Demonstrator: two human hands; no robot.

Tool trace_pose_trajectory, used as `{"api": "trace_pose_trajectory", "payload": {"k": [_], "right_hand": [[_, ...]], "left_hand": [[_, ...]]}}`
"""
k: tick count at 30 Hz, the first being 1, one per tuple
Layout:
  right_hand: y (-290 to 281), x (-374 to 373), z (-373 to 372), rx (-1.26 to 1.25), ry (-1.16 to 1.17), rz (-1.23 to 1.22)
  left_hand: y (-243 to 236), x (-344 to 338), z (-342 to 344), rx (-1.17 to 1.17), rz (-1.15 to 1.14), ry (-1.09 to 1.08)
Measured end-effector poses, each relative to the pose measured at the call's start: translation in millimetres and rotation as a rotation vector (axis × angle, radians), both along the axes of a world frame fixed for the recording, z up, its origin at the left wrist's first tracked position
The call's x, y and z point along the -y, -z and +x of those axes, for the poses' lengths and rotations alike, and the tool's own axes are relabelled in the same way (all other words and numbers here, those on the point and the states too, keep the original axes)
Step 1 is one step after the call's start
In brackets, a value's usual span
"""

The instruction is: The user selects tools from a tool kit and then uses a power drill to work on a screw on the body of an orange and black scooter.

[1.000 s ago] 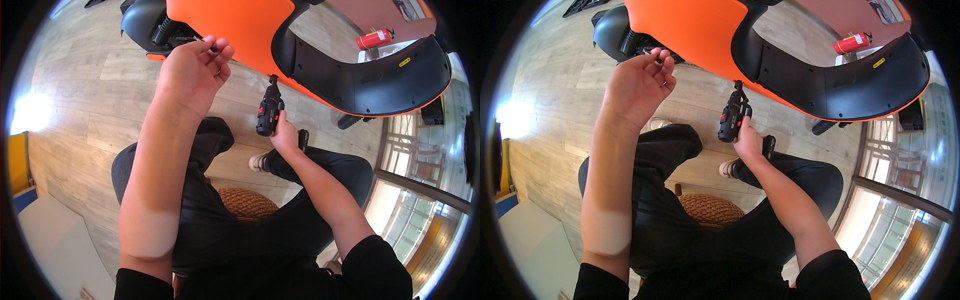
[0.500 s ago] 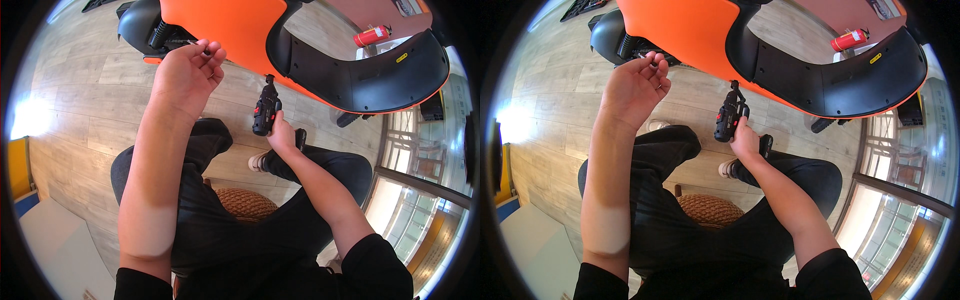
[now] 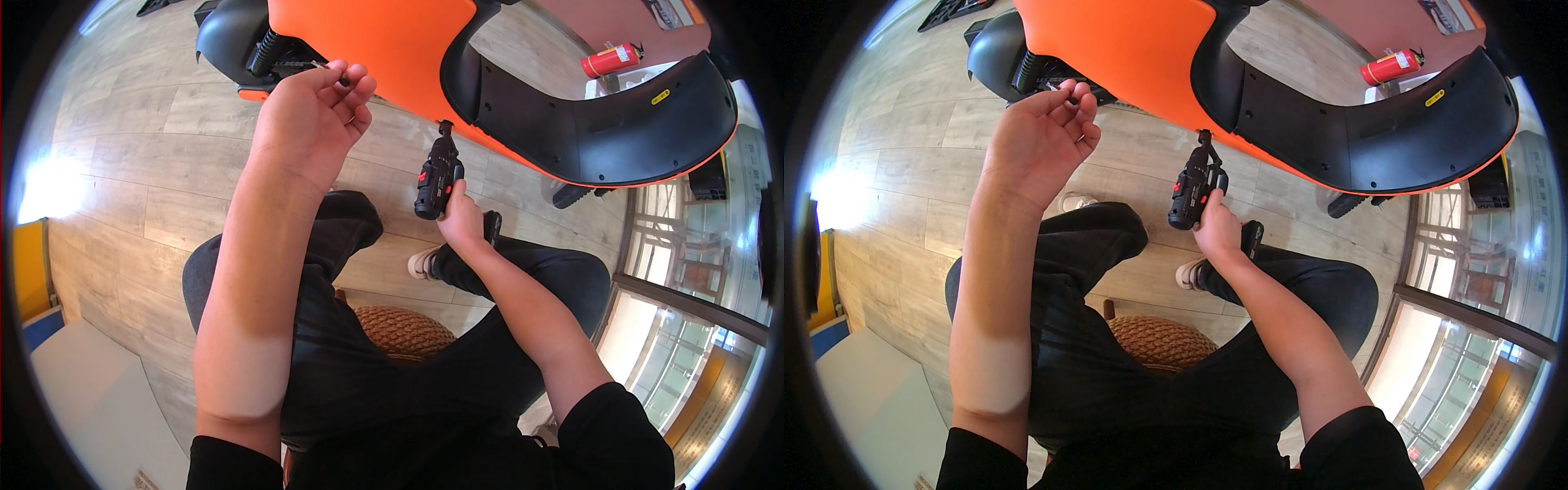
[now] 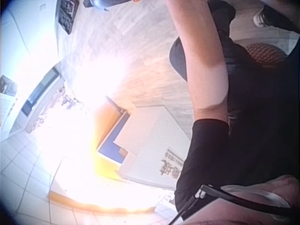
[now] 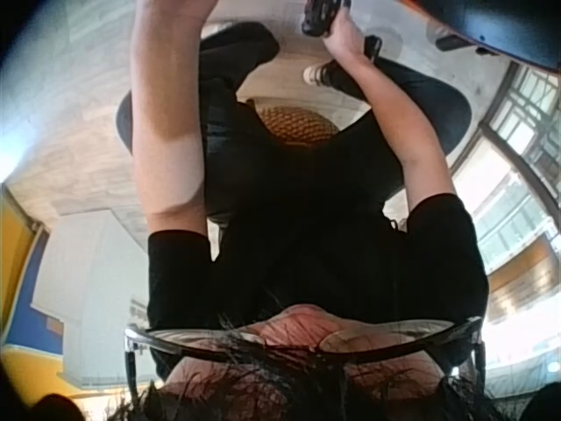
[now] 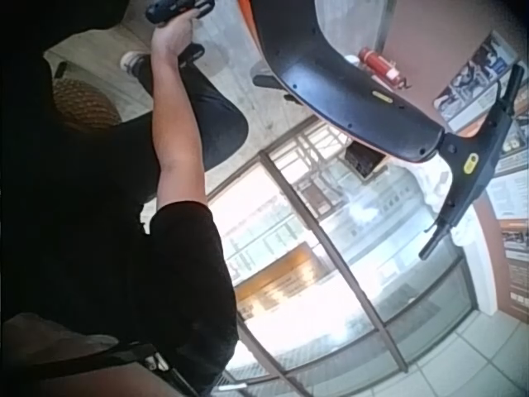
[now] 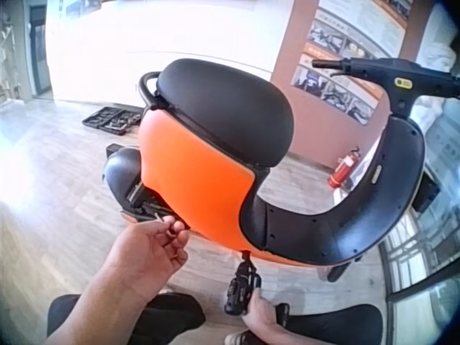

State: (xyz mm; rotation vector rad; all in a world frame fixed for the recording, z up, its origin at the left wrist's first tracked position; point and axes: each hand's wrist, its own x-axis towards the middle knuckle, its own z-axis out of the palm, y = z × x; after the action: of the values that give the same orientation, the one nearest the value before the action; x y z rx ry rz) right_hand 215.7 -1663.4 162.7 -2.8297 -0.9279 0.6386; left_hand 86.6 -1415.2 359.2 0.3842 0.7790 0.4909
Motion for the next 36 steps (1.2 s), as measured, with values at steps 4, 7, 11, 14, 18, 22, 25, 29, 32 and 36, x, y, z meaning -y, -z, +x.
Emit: {"api": "trace_pose_trajectory", "payload": {"k": [4, 7, 11, 14, 18, 22, 25, 29, 32, 36], "right_hand": [[0.8, 0.6, 0.8, 0.000, -0.006, 0.016], [-0.5, -0.1, 0.2, 0.004, -0.008, 0.015], [0.1, -0.8, -0.3, 0.005, -0.001, 0.013], [0.1, -1.0, -0.9, 0.007, 0.001, 0.008], [1.4, -2.5, -2.4, 0.004, 0.009, 0.006], [7.0, -6.2, -7.6, -0.026, 0.047, 0.063], [8.4, -8.6, -10.6, -0.045, 0.074, 0.089], [8.2, -8.9, -12.0, -0.057, 0.087, 0.105], [10.8, -8.3, -11.3, -0.060, 0.094, 0.098], [13.1, -7.2, -12.4, -0.046, 0.083, 0.114]], "left_hand": [[0.3, -0.1, 0.5, 0.010, 0.012, 0.007], [0.3, -0.1, 0.0, 0.009, 0.017, 0.008], [-0.9, -0.3, -0.3, 0.000, 0.013, 0.005], [-0.9, -0.3, -0.8, 0.009, 0.019, 0.011], [0.0, -0.2, -0.8, 0.015, 0.022, 0.017], [-1.1, 0.5, 0.5, 0.013, 0.018, 0.015], [0.3, 1.1, -0.2, 0.009, 0.022, 0.012], [-1.1, 1.3, -0.1, -0.005, 0.039, 0.003], [0.5, 0.9, 0.6, 0.002, 0.030, 0.009], [2.3, 0.7, -1.4, 0.017, 0.031, 0.013]]}}
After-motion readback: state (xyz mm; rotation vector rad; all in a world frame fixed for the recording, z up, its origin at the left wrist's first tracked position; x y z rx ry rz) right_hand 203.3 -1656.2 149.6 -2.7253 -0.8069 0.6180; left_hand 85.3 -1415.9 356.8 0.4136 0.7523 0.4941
